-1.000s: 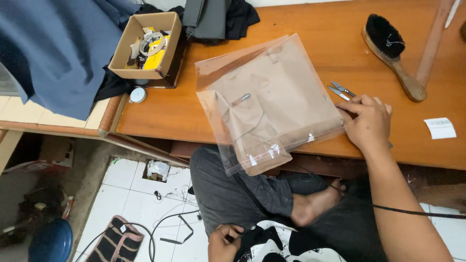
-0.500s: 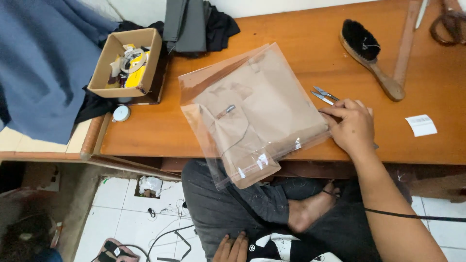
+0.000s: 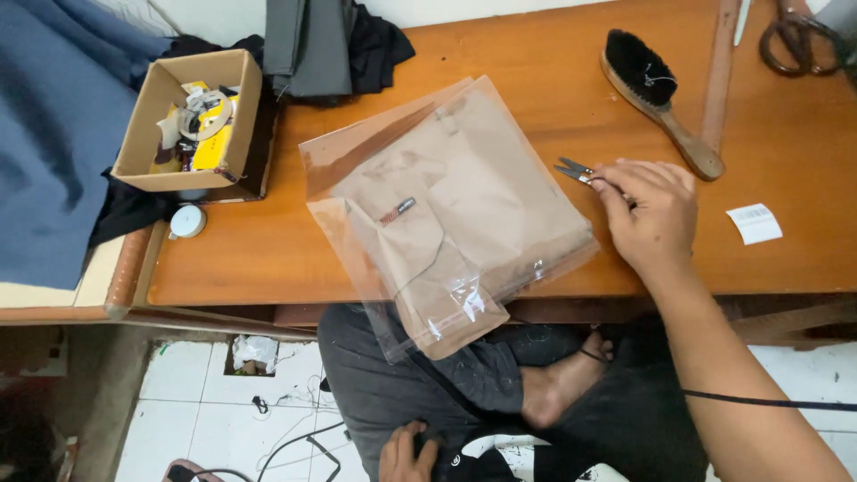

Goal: The person handles a beige shirt inside a clear plastic bag, removes a small white label, and writes on it with a white pen. They then place the label onto a black tag attached to the shirt.

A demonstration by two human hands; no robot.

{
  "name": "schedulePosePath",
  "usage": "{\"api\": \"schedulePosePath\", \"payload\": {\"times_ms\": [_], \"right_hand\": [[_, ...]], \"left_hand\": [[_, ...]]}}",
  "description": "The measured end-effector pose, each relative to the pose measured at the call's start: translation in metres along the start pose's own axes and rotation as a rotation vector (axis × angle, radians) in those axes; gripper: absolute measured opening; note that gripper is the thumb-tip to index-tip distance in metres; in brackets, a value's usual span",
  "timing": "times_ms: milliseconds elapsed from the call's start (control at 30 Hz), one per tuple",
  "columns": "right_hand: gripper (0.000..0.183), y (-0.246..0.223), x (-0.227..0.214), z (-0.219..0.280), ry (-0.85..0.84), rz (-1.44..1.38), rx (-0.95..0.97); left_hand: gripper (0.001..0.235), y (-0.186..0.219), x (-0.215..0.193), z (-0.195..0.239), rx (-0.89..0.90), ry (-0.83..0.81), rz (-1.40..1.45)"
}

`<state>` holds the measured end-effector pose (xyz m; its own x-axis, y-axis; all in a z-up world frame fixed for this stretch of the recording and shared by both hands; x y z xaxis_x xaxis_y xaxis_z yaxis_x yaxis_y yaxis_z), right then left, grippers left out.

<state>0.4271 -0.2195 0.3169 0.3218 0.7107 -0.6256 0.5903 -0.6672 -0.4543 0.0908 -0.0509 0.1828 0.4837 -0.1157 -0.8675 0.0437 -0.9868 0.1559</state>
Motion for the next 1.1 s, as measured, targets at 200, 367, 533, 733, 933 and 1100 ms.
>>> {"api": "schedulePosePath", "payload": {"times_ms": [200, 367, 533, 733, 933, 1100], "right_hand": [[0.009, -0.09, -0.009, -0.035, -0.244, -0.194, -0.278], [0.015, -0.127, 0.071, -0.033, -0.327, -0.089, -0.593], [0.014, -0.137, 0.089, -0.051, -0.598, -0.189, -0.427], [0.01, -0.148, 0.079, -0.084, -0.719, -0.109, -0.259], [0.034, -0.142, 0.078, -0.085, -0.782, 0.206, 0.014], [0.032, -0.135, 0.066, -0.065, -0.733, -0.035, -0.21]], "left_hand": [[0.029, -0.019, 0.088, 0.089, 0.116, 0.436, -0.252], [0.026, 0.008, 0.008, -0.005, 0.31, 0.122, -0.186], [0.024, -0.006, 0.004, -0.01, 0.279, 0.212, -0.163], [0.024, -0.009, 0.02, 0.023, 0.119, 0.077, -0.06], [0.024, -0.012, 0.017, 0.004, 0.078, -0.13, -0.217], [0.012, -0.025, -0.003, -0.005, 0.355, 0.014, 0.17]]}}
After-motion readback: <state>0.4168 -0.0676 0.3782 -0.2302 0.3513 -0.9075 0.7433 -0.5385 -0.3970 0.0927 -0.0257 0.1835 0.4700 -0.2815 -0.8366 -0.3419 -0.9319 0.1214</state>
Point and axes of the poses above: each hand's wrist, its own z-axis away from the middle knuckle, its own x-axis out of the palm, y = z × x, the point moved 1 cm from there along -z, towards the middle knuckle, and after that the axes turned 13 degrees about x, right-handed, at the moved point
